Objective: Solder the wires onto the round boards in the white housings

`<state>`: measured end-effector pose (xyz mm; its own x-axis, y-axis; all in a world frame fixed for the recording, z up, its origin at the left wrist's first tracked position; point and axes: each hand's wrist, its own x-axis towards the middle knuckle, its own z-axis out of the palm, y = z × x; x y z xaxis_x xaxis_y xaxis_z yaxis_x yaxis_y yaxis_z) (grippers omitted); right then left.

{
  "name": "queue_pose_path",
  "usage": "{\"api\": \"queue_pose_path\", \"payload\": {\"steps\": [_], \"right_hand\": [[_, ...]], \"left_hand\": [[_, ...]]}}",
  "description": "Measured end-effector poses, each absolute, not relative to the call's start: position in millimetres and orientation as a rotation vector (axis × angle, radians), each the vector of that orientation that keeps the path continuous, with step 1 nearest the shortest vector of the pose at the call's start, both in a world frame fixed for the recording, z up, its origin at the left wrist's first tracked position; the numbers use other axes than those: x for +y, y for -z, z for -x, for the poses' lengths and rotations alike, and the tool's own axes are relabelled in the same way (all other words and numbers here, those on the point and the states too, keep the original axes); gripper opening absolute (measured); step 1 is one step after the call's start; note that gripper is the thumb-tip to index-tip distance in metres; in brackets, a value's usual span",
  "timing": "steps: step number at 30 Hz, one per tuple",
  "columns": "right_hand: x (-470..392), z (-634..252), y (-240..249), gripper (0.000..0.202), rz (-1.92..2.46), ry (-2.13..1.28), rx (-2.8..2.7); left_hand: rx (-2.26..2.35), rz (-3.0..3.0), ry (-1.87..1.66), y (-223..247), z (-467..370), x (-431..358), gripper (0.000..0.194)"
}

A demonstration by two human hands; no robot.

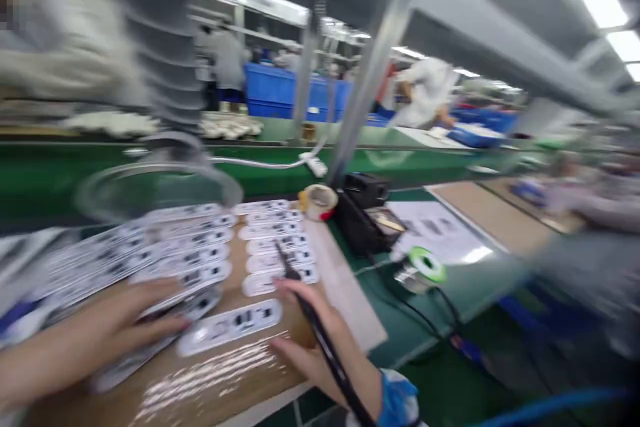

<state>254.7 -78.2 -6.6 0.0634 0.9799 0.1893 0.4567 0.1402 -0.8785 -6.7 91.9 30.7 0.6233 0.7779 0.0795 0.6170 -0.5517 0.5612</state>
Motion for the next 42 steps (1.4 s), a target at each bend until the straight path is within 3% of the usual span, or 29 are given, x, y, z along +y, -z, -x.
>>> {"api": "queue_pose_path", "payload": {"steps": [3, 7, 13, 21, 27, 32, 38, 42], "right_hand": [[-62.3, -246.9, 23.3, 0.072, 1.511, -0.792, -1.638], [-53.8, -239.5, 30.0, 0.07, 1.512, -0.676, -1.829], [-53.9, -242.2, 30.5, 0.062, 1.589, -0.486, -1.94], [-71.6, -285.8, 30.7, 0.055, 1.632, -0.231, -1.914], [-77.7, -328.4, 26.5, 0.06, 1.646, -0.024, -1.89], [-85.7, -330.0, 29.2, 0.062, 1.709, 0.099, -1.838], [-73.5, -269.7, 23.5, 0.051, 1.571, -0.083, -1.892], [-56.4, -232.1, 16.6, 0.054, 1.48, -0.302, -1.941]], "left_hand": [[1.052, -2.356, -0.24, -34.6, 44.0, 90.0, 0.043], [1.065, -2.391, -0.249, -28.6, 44.4, 89.6, 0.039], [1.191, -2.433, -0.402, -30.1, 68.5, 68.6, 0.056], [1.322, -2.478, -0.383, -15.5, 116.6, 51.7, 0.045], [1.306, -2.555, -0.458, -13.6, 110.0, 62.1, 0.043], [1.288, -2.687, -0.622, -12.1, 79.6, 23.7, 0.039], [1.132, -2.798, -0.719, 12.0, 40.8, -14.5, 0.029], [1.257, -2.764, -0.78, -10.8, 75.5, 8.1, 0.025]]}}
